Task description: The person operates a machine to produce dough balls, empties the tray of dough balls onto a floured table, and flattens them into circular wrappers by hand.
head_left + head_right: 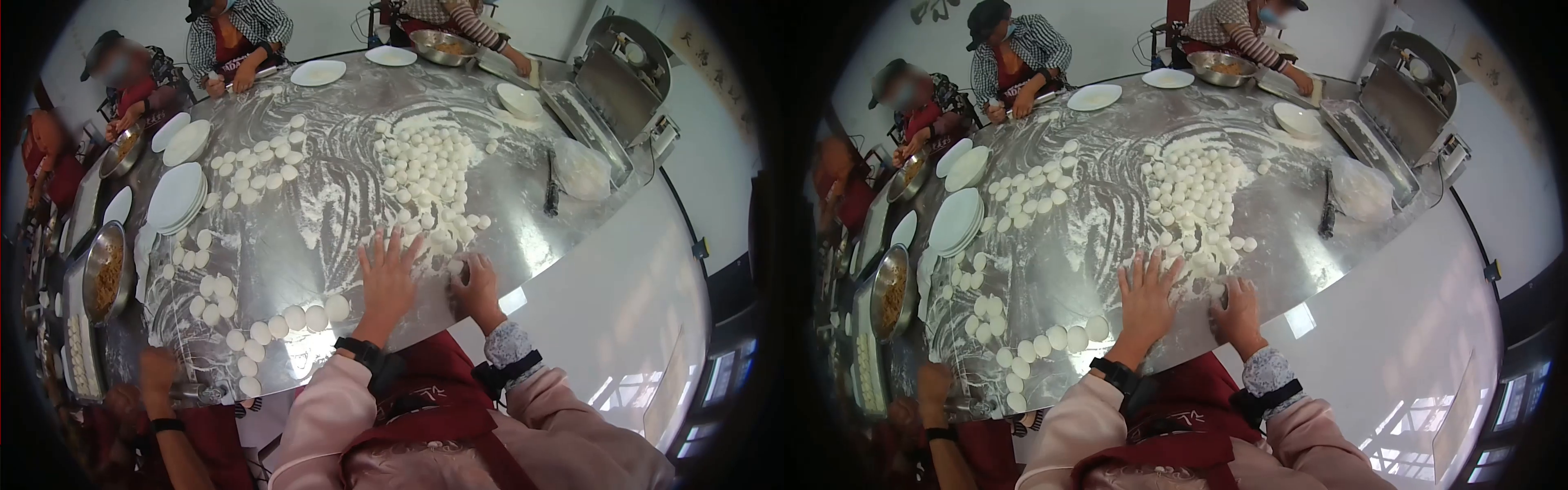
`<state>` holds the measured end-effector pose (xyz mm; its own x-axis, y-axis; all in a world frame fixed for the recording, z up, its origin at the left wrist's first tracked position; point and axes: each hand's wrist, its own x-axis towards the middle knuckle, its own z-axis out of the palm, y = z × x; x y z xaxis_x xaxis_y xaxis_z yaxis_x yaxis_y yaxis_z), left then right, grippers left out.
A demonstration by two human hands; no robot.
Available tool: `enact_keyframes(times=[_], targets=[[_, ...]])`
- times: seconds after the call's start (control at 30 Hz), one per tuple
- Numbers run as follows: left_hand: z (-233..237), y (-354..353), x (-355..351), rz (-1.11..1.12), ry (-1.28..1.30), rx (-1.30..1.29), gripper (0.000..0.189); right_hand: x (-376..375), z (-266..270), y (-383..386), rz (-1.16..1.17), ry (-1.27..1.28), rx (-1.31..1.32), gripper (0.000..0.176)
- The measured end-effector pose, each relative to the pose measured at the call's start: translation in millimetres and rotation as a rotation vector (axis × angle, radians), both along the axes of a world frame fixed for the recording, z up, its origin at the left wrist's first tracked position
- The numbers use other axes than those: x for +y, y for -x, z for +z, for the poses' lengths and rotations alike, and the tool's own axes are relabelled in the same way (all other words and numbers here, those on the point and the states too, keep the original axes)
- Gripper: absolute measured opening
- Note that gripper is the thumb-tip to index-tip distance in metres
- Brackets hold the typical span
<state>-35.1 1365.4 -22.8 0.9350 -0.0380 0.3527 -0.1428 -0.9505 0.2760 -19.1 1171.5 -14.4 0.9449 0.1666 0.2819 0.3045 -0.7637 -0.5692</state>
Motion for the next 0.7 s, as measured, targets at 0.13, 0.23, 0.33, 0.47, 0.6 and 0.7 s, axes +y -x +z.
enact_keyframes(times=[0.13,0.23,0.33,0.47,0.6,0.7], targets=[[-0.9,11.9,18.7,0.000,0.009,0.030,0.057,34.4,32.5,20.0,0.039,-0.183,0.366,0.031],[-7.7,21.6,46.8,0.097,-0.001,0.033,0.057,59.3,14.8,35.6,0.224,-0.257,0.321,0.027],[-6.1,24.4,64.0,0.169,-0.046,0.060,0.058,79.3,-14.3,38.6,0.440,-0.246,-0.010,0.026],[24.4,18.5,49.3,0.184,0.063,-0.030,0.062,71.0,-14.1,29.6,0.338,-0.188,-0.012,0.029],[42.2,8.4,8.4,0.047,0.098,-0.093,0.064,31.7,-5.9,-2.7,-0.010,-0.126,-0.106,0.038],[5.5,2.6,-8.0,0.002,0.035,-0.014,0.059,15.9,1.7,-22.5,-0.024,-0.059,-0.090,0.044]])
